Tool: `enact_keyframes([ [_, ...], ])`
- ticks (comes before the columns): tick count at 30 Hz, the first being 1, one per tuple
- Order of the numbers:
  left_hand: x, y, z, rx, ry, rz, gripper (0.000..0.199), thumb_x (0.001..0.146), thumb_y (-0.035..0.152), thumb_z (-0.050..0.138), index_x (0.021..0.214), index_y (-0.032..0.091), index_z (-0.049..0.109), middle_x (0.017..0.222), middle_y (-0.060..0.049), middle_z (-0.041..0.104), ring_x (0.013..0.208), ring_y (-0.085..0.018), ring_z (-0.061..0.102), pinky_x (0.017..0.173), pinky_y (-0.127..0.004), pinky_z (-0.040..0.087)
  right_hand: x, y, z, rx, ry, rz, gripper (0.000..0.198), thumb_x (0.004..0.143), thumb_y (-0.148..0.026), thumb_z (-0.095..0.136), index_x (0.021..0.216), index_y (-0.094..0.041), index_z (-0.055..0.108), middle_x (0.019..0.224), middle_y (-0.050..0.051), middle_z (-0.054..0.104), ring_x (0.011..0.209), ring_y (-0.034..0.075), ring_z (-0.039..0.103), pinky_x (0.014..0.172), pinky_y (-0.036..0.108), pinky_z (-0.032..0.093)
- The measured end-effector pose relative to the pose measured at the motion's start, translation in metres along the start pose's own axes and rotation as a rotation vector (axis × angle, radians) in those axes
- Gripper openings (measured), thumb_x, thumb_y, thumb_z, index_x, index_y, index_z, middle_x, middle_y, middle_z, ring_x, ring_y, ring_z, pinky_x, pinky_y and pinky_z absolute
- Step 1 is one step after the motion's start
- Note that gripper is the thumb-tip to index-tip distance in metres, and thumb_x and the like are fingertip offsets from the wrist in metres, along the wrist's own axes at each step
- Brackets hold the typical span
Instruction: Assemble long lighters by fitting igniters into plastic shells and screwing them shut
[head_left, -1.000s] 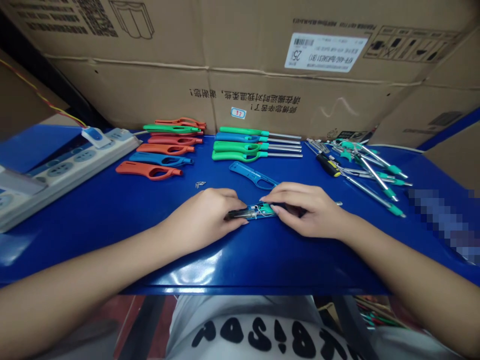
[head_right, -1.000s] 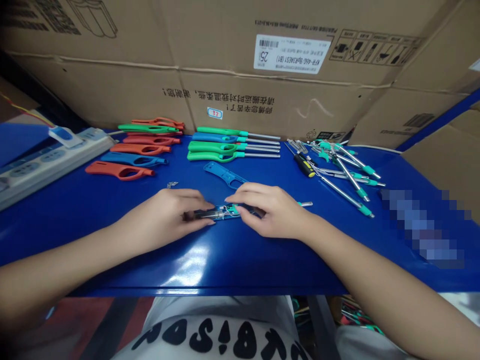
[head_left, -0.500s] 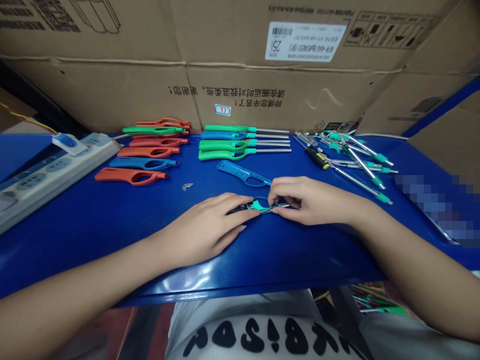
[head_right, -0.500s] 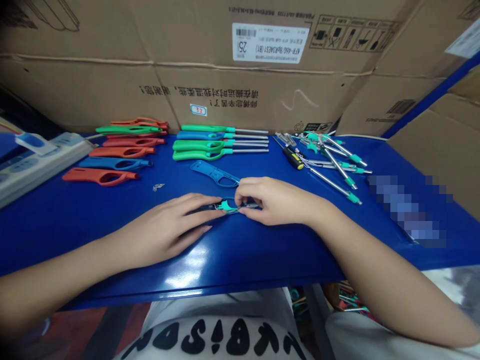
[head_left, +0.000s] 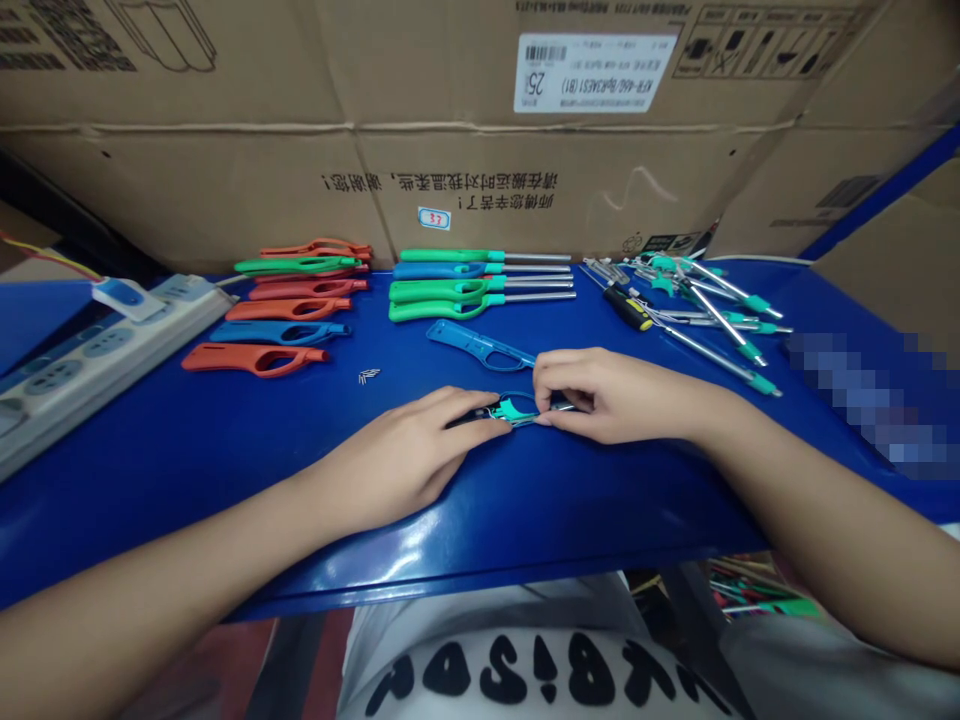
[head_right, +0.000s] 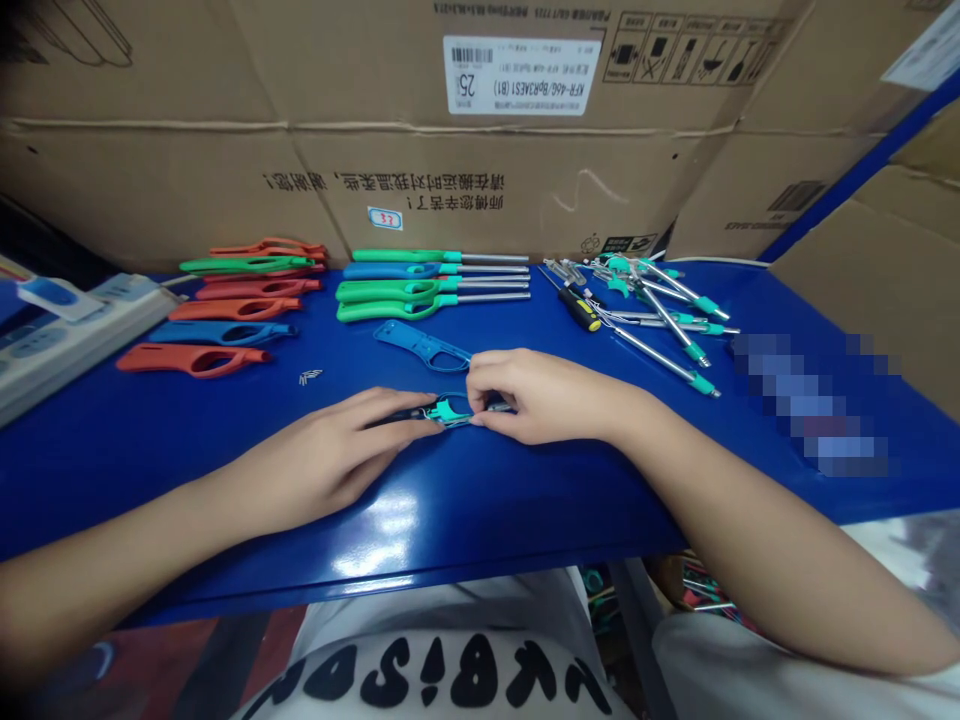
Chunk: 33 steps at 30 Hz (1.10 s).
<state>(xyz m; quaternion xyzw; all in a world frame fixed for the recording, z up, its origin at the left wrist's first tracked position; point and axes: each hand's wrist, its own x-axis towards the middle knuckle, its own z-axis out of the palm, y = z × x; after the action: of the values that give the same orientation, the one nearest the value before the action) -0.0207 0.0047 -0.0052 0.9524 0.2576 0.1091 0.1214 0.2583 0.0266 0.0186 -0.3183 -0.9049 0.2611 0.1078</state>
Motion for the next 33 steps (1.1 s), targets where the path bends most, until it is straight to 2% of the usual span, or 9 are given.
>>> enact_keyframes([
  [6,0.0,-0.0017,0.0016,-0.002,0.014,0.016,0.042,0.102,0.014,0.043,0.141,0.025,0.058,0.144,-0.011,0.057,0.127,-0.027,0.056,0.104,-0.046,0.054,0.0012,0.0012,0.0017,0.013,0.019,-0.003,0.011,0.093,-0.024,0.063,0.085,-0.017,0.064,0.089,0.002,0.06,0.068,0.011,0.05,0.063,0.024,0.037],
  [11,0.0014,-0.0018,0.0028,-0.034,0.022,0.002,0.04,0.103,0.015,0.043,0.14,0.024,0.057,0.143,-0.012,0.056,0.127,-0.027,0.054,0.105,-0.046,0.052,0.0034,0.0031,0.0053,0.015,0.047,-0.012,0.011,0.093,-0.018,0.062,0.083,-0.017,0.063,0.088,0.002,0.062,0.071,0.011,0.052,0.066,0.024,0.037],
  [16,0.0028,-0.0017,0.0034,-0.055,0.018,-0.001,0.04,0.104,0.015,0.042,0.14,0.023,0.057,0.143,-0.012,0.056,0.127,-0.027,0.053,0.107,-0.046,0.049,0.0033,0.005,0.0076,-0.027,0.046,-0.027,0.011,0.094,-0.02,0.062,0.084,-0.017,0.062,0.089,0.002,0.06,0.073,0.011,0.052,0.065,0.024,0.037],
  [28,0.0026,-0.0005,0.0037,-0.053,0.022,-0.001,0.038,0.104,0.016,0.043,0.139,0.019,0.056,0.141,-0.012,0.057,0.126,-0.026,0.053,0.107,-0.046,0.049,0.0008,0.0039,0.0035,-0.007,0.037,-0.049,0.003,0.089,-0.017,0.063,0.086,-0.016,0.064,0.087,0.0,0.057,0.065,0.008,0.047,0.063,0.023,0.037],
  [33,0.0031,-0.0006,0.0033,-0.045,0.023,0.004,0.038,0.104,0.016,0.043,0.139,0.019,0.056,0.141,-0.012,0.056,0.125,-0.026,0.053,0.106,-0.046,0.05,0.0021,0.0052,0.005,-0.006,0.051,-0.035,0.007,0.091,-0.017,0.061,0.085,-0.016,0.065,0.086,0.001,0.059,0.064,0.008,0.047,0.062,0.023,0.037],
])
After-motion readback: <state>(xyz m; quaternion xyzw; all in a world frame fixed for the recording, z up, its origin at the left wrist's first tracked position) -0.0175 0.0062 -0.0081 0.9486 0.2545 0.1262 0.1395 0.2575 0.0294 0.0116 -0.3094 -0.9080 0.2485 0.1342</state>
